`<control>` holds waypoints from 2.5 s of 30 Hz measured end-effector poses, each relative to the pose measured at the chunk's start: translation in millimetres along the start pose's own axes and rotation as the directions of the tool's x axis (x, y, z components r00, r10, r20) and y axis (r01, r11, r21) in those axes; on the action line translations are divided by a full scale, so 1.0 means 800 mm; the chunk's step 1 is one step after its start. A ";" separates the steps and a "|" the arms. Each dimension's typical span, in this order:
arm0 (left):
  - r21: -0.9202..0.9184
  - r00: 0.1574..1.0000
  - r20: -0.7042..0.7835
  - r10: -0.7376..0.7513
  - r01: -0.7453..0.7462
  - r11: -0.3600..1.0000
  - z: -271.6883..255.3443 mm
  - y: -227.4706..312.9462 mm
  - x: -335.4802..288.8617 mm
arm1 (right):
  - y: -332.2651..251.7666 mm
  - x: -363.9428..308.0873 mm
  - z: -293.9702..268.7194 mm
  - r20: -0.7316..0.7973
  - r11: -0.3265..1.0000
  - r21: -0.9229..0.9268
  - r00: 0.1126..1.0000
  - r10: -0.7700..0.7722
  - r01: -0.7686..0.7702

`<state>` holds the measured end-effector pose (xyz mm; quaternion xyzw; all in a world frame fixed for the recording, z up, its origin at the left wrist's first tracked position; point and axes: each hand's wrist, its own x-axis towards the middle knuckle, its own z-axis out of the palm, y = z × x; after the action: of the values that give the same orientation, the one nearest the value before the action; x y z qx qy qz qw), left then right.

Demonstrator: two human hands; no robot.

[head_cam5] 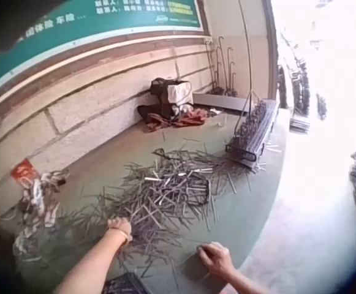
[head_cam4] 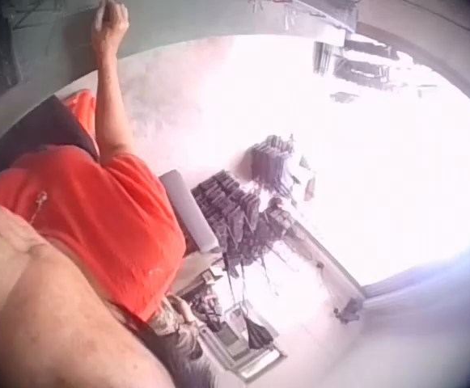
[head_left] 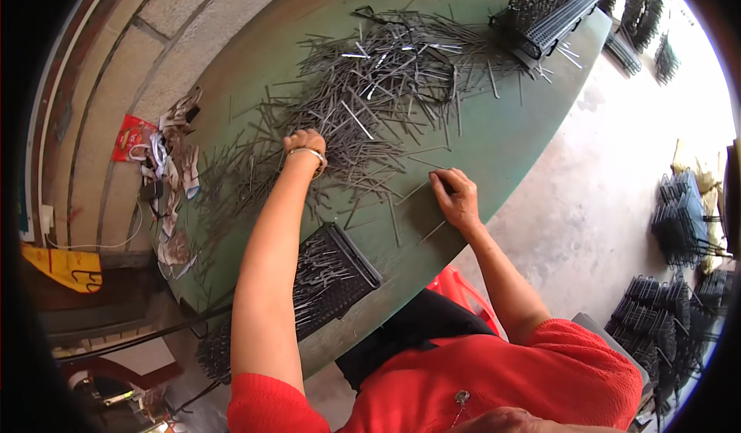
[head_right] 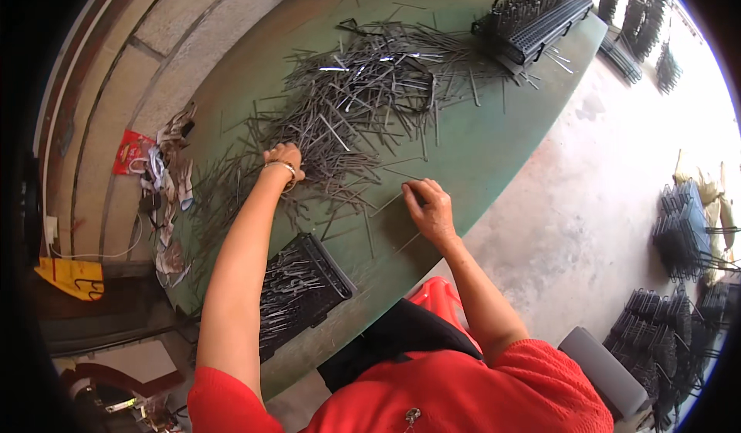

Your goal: Manually sorting through a pile of small metal rods and inserting them one by one into a vertical grid structure.

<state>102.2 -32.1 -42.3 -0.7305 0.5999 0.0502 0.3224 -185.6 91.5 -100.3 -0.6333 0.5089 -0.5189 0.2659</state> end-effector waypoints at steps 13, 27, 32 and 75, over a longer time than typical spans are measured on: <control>-0.123 0.999 -0.016 -0.032 0.030 0.992 -0.014 0.003 0.000 | -0.007 0.004 -0.005 0.034 0.997 -0.006 0.996 0.081 -0.081; -0.148 0.985 0.086 0.149 -0.135 0.980 -0.028 0.006 -0.018 | -0.007 0.000 -0.011 0.029 0.997 0.025 0.997 0.076 -0.077; -0.268 0.959 -0.182 0.216 -0.260 0.928 0.031 -0.038 0.023 | 0.001 0.001 0.009 0.036 1.000 0.014 0.999 0.027 -0.028; -0.973 0.806 -0.061 -0.589 -0.180 -0.145 -0.030 0.148 -0.006 | 0.003 0.001 -0.009 0.001 0.997 0.020 0.997 0.079 -0.079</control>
<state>-14.5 -49.3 -69.5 -0.7912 0.2819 0.2267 -0.4931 -193.1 91.4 -100.1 -0.6099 0.5282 -0.5132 0.2926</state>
